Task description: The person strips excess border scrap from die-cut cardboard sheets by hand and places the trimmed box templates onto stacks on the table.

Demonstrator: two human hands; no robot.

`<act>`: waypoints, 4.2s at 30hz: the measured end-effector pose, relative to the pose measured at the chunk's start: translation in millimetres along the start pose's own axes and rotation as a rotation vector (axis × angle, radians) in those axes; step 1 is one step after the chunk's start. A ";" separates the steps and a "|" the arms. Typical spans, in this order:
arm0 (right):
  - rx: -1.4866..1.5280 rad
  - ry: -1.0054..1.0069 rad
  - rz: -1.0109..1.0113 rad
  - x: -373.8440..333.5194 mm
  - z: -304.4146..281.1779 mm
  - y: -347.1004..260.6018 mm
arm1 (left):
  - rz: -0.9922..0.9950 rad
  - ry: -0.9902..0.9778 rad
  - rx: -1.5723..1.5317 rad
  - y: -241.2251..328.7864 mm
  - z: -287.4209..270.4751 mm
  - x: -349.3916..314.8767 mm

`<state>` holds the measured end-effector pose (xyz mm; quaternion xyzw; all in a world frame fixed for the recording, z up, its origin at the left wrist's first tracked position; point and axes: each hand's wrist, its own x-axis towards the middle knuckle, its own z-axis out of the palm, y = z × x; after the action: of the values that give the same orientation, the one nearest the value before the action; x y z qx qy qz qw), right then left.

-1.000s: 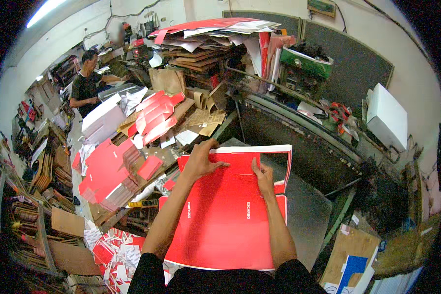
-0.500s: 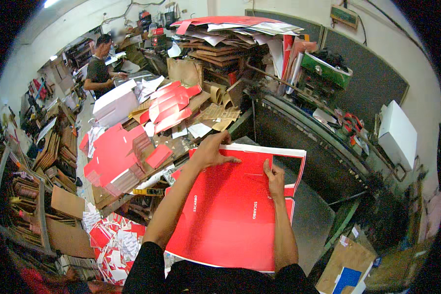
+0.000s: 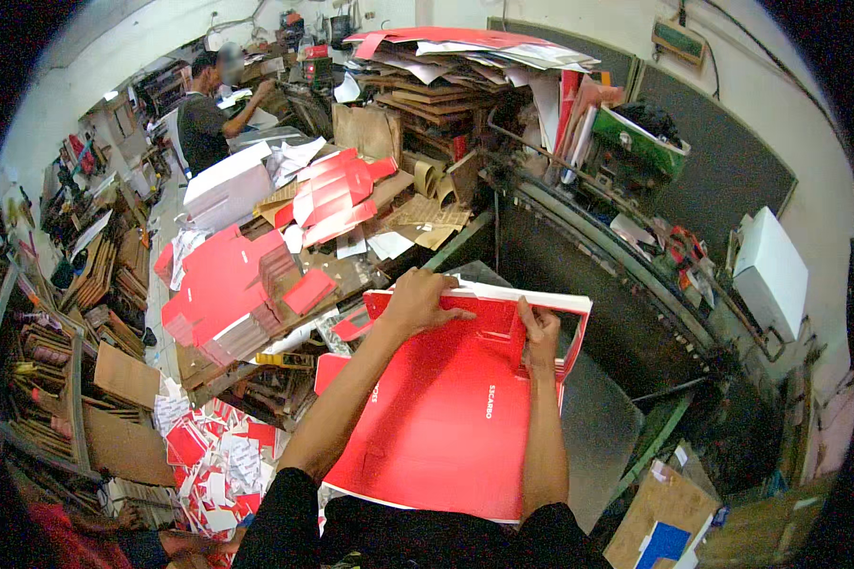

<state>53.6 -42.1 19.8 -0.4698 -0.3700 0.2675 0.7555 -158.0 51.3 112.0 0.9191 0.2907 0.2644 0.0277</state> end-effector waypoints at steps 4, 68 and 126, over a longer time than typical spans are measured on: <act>-0.279 0.089 -0.098 -1.7 21.4 -16.4 | 0.138 0.001 0.023 -11.1 7.4 1.0; -0.277 0.303 0.227 92.0 -62.7 29.6 | 0.144 0.165 -0.012 -10.8 -12.5 -64.5; -1.435 -0.422 0.346 101.1 -183.4 152.5 | -0.639 0.017 -0.210 -0.3 10.0 -222.8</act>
<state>252.6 3.3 -139.7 -0.8353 -0.5105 0.1604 0.1263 -307.1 -69.8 -1.4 0.7716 0.5355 0.2783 0.2011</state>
